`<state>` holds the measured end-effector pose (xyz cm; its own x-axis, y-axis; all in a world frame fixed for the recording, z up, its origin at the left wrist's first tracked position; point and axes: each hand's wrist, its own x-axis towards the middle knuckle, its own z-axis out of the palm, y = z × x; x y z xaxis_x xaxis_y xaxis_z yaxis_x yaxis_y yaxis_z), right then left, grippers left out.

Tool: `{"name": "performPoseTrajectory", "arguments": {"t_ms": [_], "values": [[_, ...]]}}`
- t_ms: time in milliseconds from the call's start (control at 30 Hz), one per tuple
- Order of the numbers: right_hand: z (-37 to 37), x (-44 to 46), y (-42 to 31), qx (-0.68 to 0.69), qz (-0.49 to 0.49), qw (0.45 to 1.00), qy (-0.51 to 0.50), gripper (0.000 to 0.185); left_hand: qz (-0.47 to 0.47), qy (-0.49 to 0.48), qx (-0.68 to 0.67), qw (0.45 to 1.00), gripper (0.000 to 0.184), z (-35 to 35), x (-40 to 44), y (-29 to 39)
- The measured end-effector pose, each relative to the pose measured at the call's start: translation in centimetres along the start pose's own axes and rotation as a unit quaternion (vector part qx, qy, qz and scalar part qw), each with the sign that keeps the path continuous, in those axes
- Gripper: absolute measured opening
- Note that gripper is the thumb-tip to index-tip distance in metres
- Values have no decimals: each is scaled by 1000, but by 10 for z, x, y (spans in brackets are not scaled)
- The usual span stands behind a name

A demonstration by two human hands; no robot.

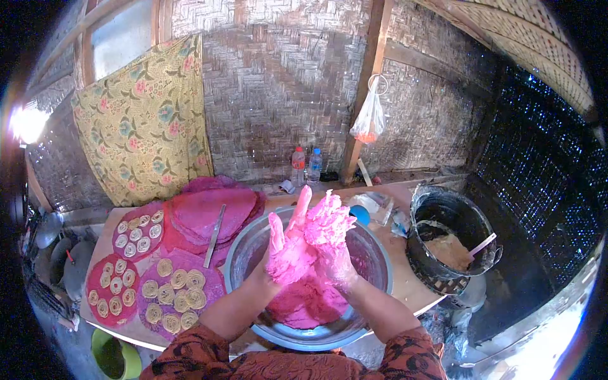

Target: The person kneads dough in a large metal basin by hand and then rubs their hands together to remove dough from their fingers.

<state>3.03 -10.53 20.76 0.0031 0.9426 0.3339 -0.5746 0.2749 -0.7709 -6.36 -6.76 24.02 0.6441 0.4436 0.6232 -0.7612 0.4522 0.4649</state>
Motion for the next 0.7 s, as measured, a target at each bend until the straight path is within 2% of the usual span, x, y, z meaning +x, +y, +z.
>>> {"name": "performPoseTrajectory", "arguments": {"t_ms": [133,200,267,333,433,533,633,700], "values": [[16,-6,-19,57,41,997,5,46,-26,-11,-47,998,78,5,-3,-2],[11,-8,-18,41,43,998,21,43,-35,-14,-63,997,76,4,-4,-2],[-30,-7,8,-121,-14,991,60,46,-53,-4,-70,996,76,7,-4,0],[-49,-5,14,-279,-69,953,98,51,-55,-15,-78,995,76,4,-2,0],[-57,-7,9,-300,-94,947,62,42,-69,-17,-100,992,77,2,-3,2],[-47,-11,-2,-450,-165,876,57,34,-88,-16,-118,989,78,2,-5,6],[-39,-5,-4,-354,-197,910,90,29,-101,-18,-123,987,80,-3,-6,8],[-35,-3,-7,-318,-209,922,69,26,-105,-14,-126,986,81,-8,-6,9]]}}
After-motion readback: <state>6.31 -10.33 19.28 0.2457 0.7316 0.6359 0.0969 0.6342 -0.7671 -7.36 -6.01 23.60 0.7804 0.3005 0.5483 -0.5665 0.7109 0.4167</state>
